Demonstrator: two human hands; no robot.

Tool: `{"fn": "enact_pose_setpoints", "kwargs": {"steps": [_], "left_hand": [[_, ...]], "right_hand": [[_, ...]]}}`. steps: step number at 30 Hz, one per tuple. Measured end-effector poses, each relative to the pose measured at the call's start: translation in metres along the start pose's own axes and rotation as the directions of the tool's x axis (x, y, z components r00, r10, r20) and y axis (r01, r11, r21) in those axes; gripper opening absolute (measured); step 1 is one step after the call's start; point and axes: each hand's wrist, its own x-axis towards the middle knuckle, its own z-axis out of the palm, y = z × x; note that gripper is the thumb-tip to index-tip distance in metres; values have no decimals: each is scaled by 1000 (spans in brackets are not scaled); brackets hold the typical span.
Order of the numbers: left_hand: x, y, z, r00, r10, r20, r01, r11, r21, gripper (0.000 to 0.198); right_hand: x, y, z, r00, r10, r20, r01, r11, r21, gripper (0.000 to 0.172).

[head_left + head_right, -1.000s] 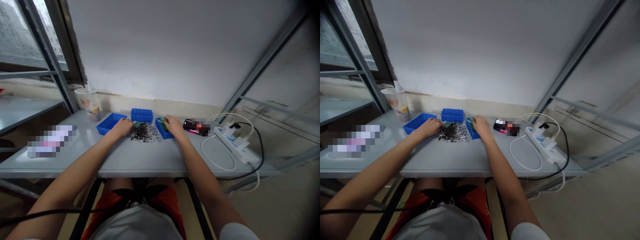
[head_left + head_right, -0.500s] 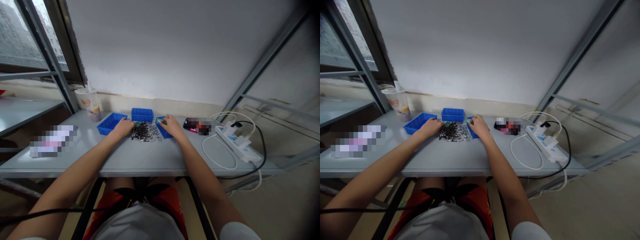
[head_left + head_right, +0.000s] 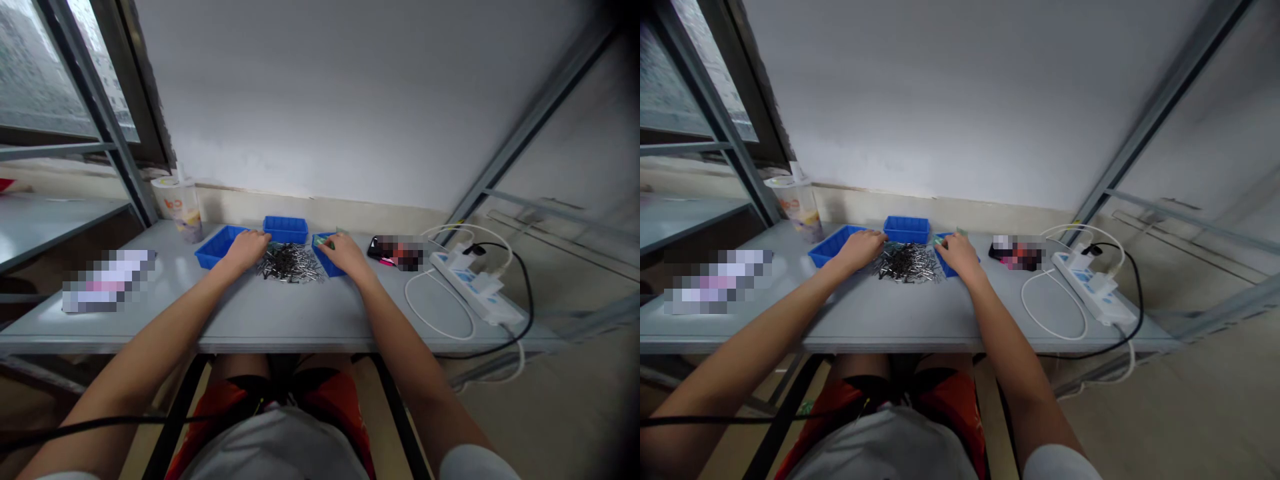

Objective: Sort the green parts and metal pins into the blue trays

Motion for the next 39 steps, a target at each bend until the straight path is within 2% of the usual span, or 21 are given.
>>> {"fn": "enact_pose_setpoints", "kwargs": {"steps": [4,7,12,15,18,20,23,28,34,39], "left_hand": [[-1,1,-9,986,-64,-153,51,995,-90,28],[-2,1,-12,953,-154,-259,92,967,-235,28],[2,6,-12,897,-233,-376,-5,844,-536,25],[3,11,-11,878,-255,-406,-63,778,-626,22],[3,16,-11,880,-234,-414,-97,764,-638,21],[2,19,-12,889,-204,-409,-112,771,-627,21],[0,21,-12,898,-170,-406,-128,781,-612,21],[-1,23,-14,898,-160,-409,-138,781,-609,21],[-1,24,-14,894,-154,-420,-151,780,-607,21],[-1,26,-16,880,-180,-440,-168,747,-643,20]], "right_hand": [[-1,-1,-1,1000,-1,-9,1,1000,-20,37],[-2,-3,-2,1000,-1,-25,0,999,-33,38],[-4,-5,-5,996,35,-76,-40,998,-56,38],[-4,-6,-4,996,37,-83,-41,998,-49,38],[-4,-6,-1,998,-14,-69,11,999,-49,38],[-4,-5,1,998,-25,-58,21,997,-70,32],[-3,-1,-1,997,14,-72,-21,994,-105,24],[0,11,-7,984,118,-134,-133,985,-108,26],[0,13,0,997,73,-13,-74,992,-100,27],[1,13,-1,995,98,27,-98,995,-18,28]]}}
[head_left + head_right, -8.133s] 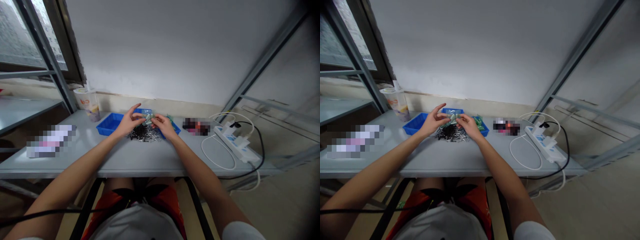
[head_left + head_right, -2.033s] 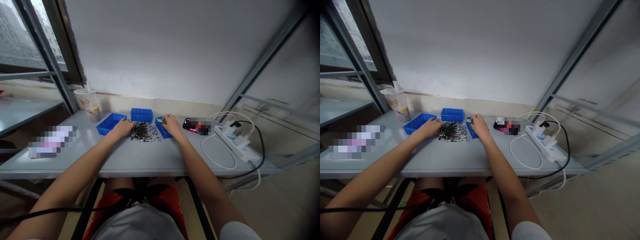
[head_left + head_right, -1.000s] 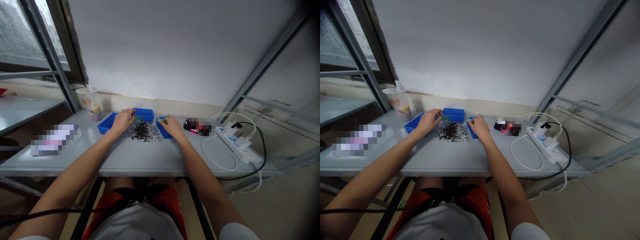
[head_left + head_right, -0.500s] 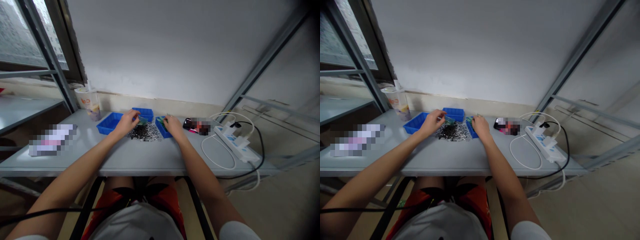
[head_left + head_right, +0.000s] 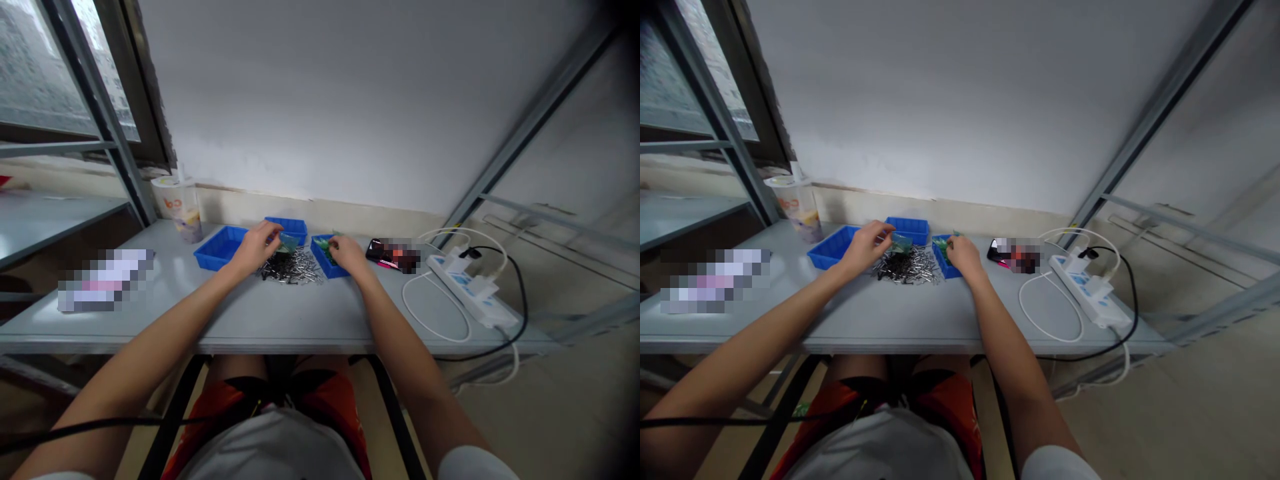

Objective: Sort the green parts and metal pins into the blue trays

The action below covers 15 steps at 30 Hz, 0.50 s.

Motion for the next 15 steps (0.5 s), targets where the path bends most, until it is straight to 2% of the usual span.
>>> {"fn": "enact_pose_setpoints", "kwargs": {"steps": [2,4,6,7,10,15], "left_hand": [[1,2,1,998,-50,-41,47,997,-69,17],[2,4,3,988,-144,-58,129,970,-206,16],[3,7,4,972,-231,-33,205,913,-353,16],[3,9,4,966,-260,-19,230,885,-406,16],[4,14,4,951,-311,-5,271,837,-475,15],[3,19,3,942,-334,-22,291,852,-436,12]], "right_hand": [[0,-3,-4,999,-18,-51,21,998,56,31],[-3,-10,-8,982,-53,-182,78,987,137,33],[-7,-23,-11,949,-101,-299,185,946,266,28],[-9,-31,-11,940,-146,-307,257,897,359,26],[-17,-52,-6,942,-263,-207,334,709,621,32],[-21,-64,4,956,-275,-104,237,512,826,27]]}}
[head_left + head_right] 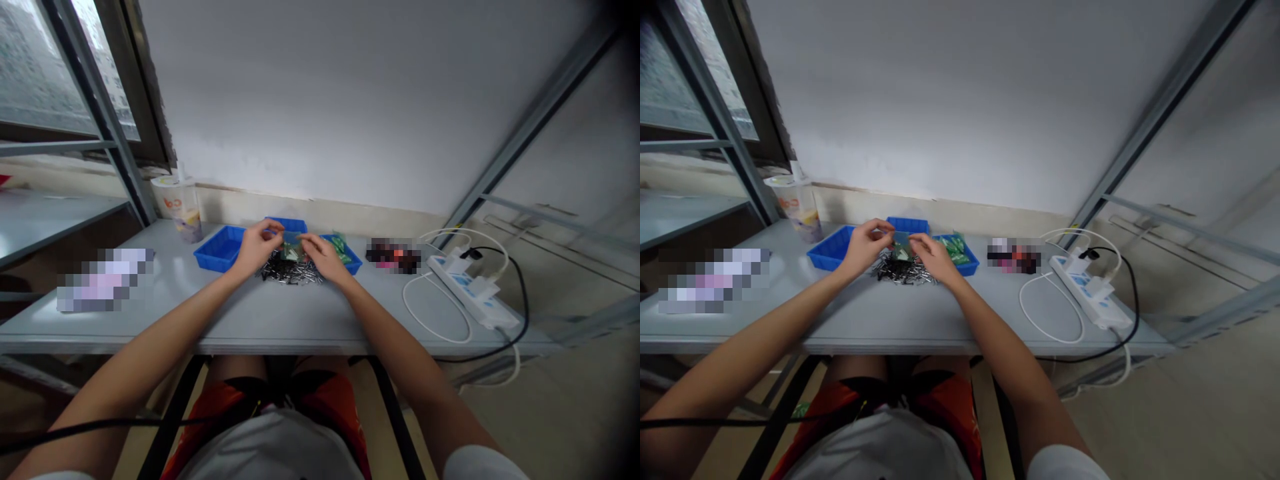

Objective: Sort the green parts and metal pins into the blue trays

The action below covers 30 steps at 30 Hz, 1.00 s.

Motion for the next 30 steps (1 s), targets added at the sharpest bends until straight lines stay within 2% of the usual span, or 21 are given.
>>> {"fn": "enact_pose_setpoints", "kwargs": {"steps": [3,7,13,15,20,23,26,30], "left_hand": [[-1,0,0,1000,9,7,-9,1000,18,12],[0,0,1,998,-24,61,27,999,-35,19],[4,-2,3,958,-116,264,179,956,-232,39],[4,-4,3,951,-135,279,210,942,-261,39],[2,-3,2,952,-59,300,144,952,-269,49],[-1,-2,3,932,-18,363,110,966,-233,40],[-1,-2,4,932,-24,361,109,970,-218,32],[1,-3,3,953,-11,302,80,973,-218,28]], "right_hand": [[0,2,0,1000,23,13,-24,993,118,26],[2,2,0,998,51,26,-54,986,156,21],[4,2,-3,996,81,-47,-70,977,200,21],[4,2,-3,995,85,-60,-72,977,203,24],[5,6,0,976,95,-197,-45,969,244,44],[5,6,0,966,81,-244,-24,973,229,35],[4,3,-1,980,62,-190,-21,977,213,27],[2,-1,-4,994,36,-99,-10,968,250,33]]}}
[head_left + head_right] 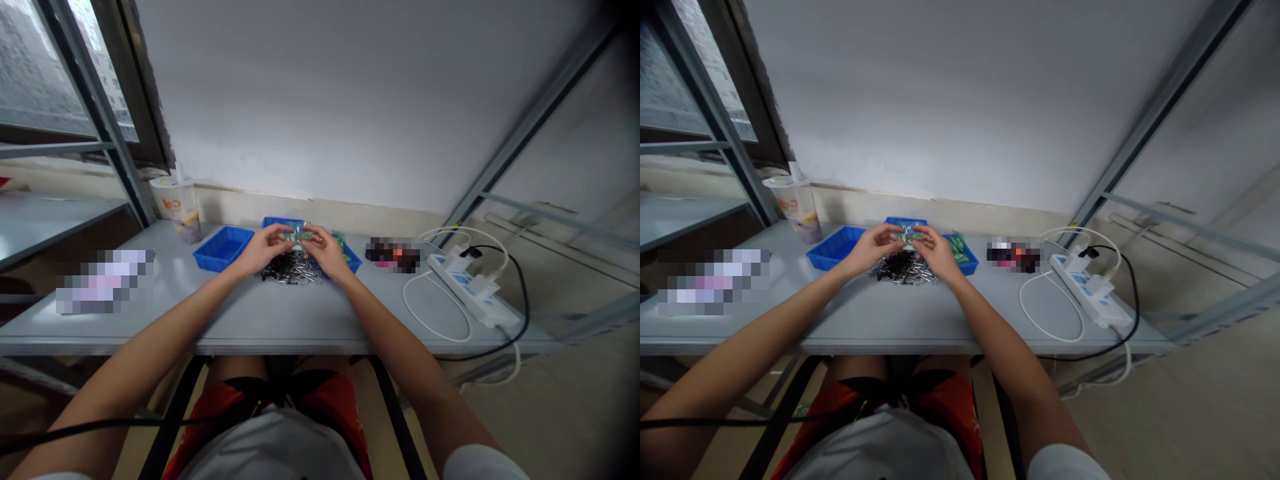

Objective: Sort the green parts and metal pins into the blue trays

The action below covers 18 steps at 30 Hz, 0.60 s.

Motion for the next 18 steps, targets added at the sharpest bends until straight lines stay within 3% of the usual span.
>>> {"fn": "enact_pose_setpoints", "kwargs": {"steps": [18], "left_hand": [[0,-3,-1,1000,12,4,-13,995,99,15]], "right_hand": [[2,0,-4,999,34,34,-33,999,-22,20]]}}
